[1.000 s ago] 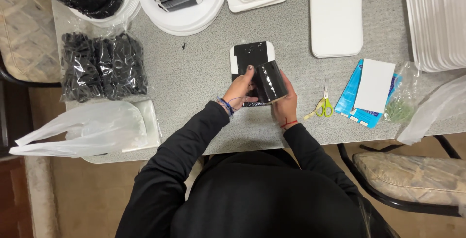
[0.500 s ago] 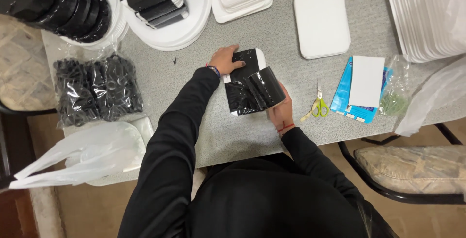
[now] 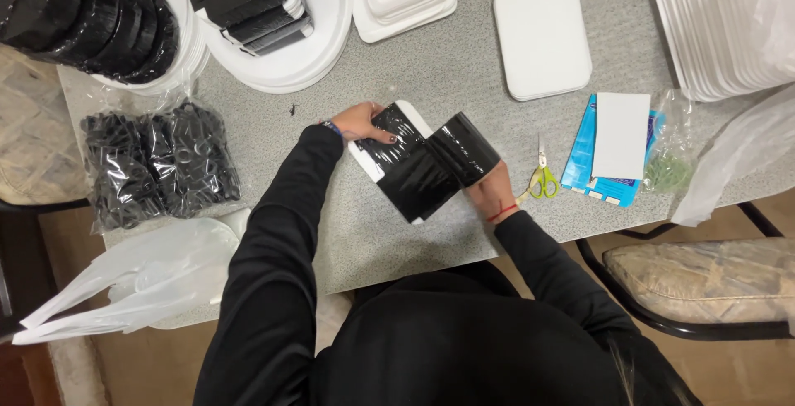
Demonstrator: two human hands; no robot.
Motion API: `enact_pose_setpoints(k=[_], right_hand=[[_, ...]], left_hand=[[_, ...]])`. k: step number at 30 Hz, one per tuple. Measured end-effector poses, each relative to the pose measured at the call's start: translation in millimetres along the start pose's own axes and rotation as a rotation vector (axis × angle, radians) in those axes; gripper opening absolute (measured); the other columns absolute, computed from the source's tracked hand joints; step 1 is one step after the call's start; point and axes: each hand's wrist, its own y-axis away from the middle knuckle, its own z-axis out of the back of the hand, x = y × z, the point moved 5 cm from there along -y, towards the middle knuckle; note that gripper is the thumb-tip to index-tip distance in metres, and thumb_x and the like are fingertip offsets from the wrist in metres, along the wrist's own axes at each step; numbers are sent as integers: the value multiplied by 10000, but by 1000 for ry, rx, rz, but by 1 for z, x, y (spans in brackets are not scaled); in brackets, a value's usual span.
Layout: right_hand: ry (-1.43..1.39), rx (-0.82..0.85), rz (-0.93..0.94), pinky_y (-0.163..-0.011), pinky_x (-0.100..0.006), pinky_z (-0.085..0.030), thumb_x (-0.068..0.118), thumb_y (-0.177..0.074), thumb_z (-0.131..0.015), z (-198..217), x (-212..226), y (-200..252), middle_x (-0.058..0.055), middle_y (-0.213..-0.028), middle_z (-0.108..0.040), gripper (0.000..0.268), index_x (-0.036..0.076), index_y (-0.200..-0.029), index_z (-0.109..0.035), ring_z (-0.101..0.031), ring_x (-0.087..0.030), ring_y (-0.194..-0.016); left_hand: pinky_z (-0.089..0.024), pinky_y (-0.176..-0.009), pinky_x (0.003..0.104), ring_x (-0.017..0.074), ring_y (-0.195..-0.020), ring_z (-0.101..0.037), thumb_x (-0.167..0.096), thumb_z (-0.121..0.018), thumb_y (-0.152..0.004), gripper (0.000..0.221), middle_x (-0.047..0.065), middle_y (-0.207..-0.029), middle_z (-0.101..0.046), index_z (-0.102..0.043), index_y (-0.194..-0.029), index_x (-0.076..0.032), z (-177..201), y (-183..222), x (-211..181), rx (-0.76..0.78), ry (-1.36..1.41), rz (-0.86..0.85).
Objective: The person wraps a white rectangular container with black plastic film. They pull the film from a roll, place the container on the film, wrap the film around the container by hand, and cut the film with scissors.
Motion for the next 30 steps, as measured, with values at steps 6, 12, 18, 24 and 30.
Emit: enact_pose_setpoints(k=[6,12,18,24,30], right_hand=[[186,37,195,-1032,-441,-518,24,-810,-662,42,30,-35,-196,-1213,-700,419,-7,-1228,-668,-651,-409,-1163],[-1003,-5,-449,-1074,-296,-523,42,-970,-673,52,18,-64,-97,-1330,-674,394,-14,-1356,-618,-650,-158,-1213],[-830,62,-370,-979,-272,-562,15,-971,-692,73,39,-92,-100,-1215,-730,381,-11,-1349,-651,-699,-140,-1081],[-572,22,-232,-989,-269,-568,-38,-954,-734,91,43,-118,-109,-1212,-743,339,-15,-1291,-696,-707,-137,-1085],[-670,79,-9,-1063,-341,-594,-27,-947,-778,100,76,-144,-174,-1268,-733,348,0,-1279,-677,-732,-224,-1170]], left_hand=[[-570,-899,291,146,-1000,-691,-166,-876,-736,737,104,-1115,-707,-491,-1335,27,-19,78,-38,-173,408,-92],[-553,-945,293,129,-1067,-633,-119,-887,-777,688,74,-1174,-645,-492,-1322,25,-48,120,-48,-272,599,-262],[-531,-987,290,133,-1109,-625,-130,-892,-777,720,71,-1198,-653,-482,-1351,9,-67,159,-66,-374,592,-293],[-494,-1044,307,141,-1186,-598,-154,-893,-768,789,58,-1256,-638,-464,-1415,-20,-83,180,-79,-426,582,-337],[-472,-1061,311,146,-1188,-589,-152,-894,-773,765,59,-1243,-629,-472,-1399,-27,-91,200,-101,-449,531,-370]])
